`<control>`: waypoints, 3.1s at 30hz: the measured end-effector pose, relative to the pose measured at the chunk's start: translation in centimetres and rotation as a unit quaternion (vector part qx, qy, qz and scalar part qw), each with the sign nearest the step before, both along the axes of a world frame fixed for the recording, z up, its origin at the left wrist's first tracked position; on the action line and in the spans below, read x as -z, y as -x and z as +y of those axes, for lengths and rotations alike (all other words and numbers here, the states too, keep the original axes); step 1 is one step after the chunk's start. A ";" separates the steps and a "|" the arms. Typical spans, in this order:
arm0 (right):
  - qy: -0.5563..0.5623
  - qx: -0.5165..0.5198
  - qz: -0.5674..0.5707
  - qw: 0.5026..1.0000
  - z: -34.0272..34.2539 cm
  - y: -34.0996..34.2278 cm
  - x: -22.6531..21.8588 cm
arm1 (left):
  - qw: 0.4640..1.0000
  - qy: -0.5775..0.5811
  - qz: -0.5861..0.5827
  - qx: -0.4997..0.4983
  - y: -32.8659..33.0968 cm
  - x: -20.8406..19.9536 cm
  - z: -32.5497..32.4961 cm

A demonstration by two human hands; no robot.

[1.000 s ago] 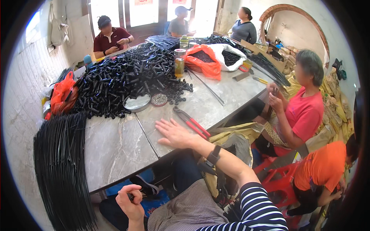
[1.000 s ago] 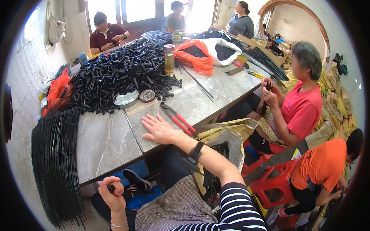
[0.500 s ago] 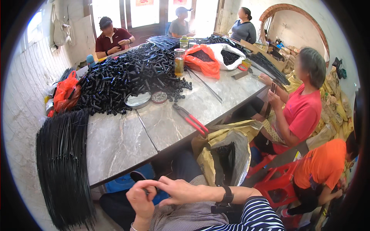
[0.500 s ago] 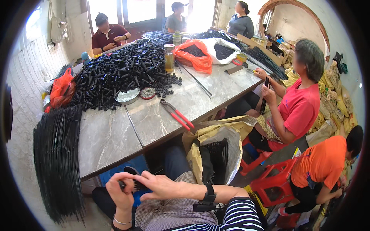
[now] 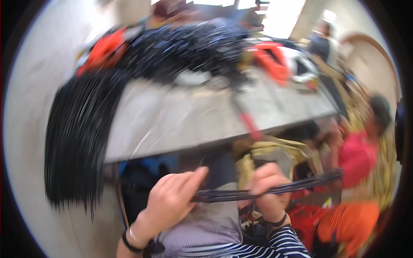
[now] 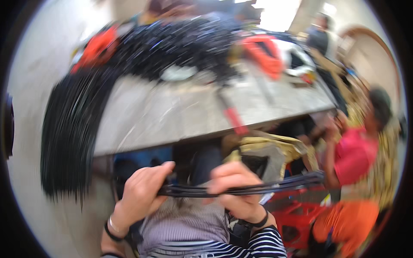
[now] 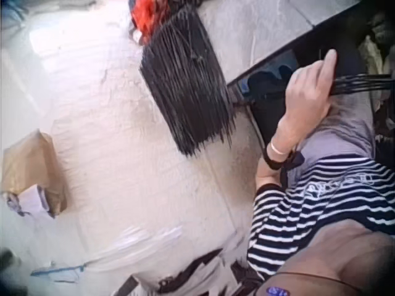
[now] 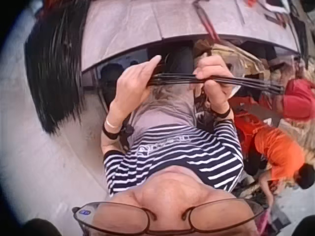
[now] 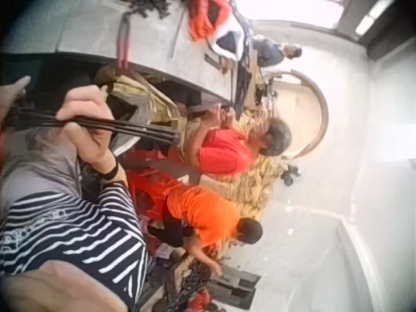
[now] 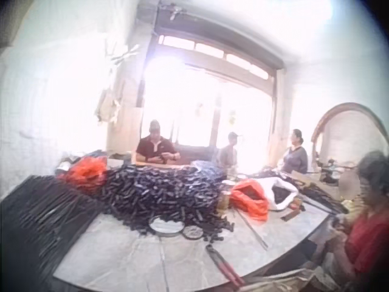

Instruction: Assembling umbrella frames by attaching rods and components to a central hub.

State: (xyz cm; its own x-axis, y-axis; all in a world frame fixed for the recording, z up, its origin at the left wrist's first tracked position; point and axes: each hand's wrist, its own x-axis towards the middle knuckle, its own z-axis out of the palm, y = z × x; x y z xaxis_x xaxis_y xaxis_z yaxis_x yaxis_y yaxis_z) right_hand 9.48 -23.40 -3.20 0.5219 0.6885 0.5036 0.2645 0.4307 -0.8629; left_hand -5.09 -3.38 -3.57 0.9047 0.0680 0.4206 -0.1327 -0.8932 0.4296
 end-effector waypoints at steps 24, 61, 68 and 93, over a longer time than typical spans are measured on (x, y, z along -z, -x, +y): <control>0.415 -0.163 -0.118 0.887 6.5 2.7 6.5 | 0.765 0.228 0.276 -0.535 29.7 31.2 1.8; 0.445 -0.139 -0.169 0.868 3.2 0.8 11.1 | 0.641 0.372 0.458 -0.491 34.7 36.5 -9.4; 0.446 -0.162 -0.137 0.870 2.0 -1.2 14.1 | 0.381 0.549 0.220 -0.710 50.3 42.8 -13.4; 0.502 -0.120 -0.091 0.852 1.1 -1.2 16.1 | 0.216 0.702 0.181 -0.653 39.7 33.8 -9.6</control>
State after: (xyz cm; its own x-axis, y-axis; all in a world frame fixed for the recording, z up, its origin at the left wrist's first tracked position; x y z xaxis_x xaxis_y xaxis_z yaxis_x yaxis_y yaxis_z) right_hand 10.72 -22.30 -19.26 0.2808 0.8957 -0.3447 0.4411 -0.4394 -0.7825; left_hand -44.82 -12.99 -37.39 -0.3169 0.1958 -0.9280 0.1089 0.9795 0.1695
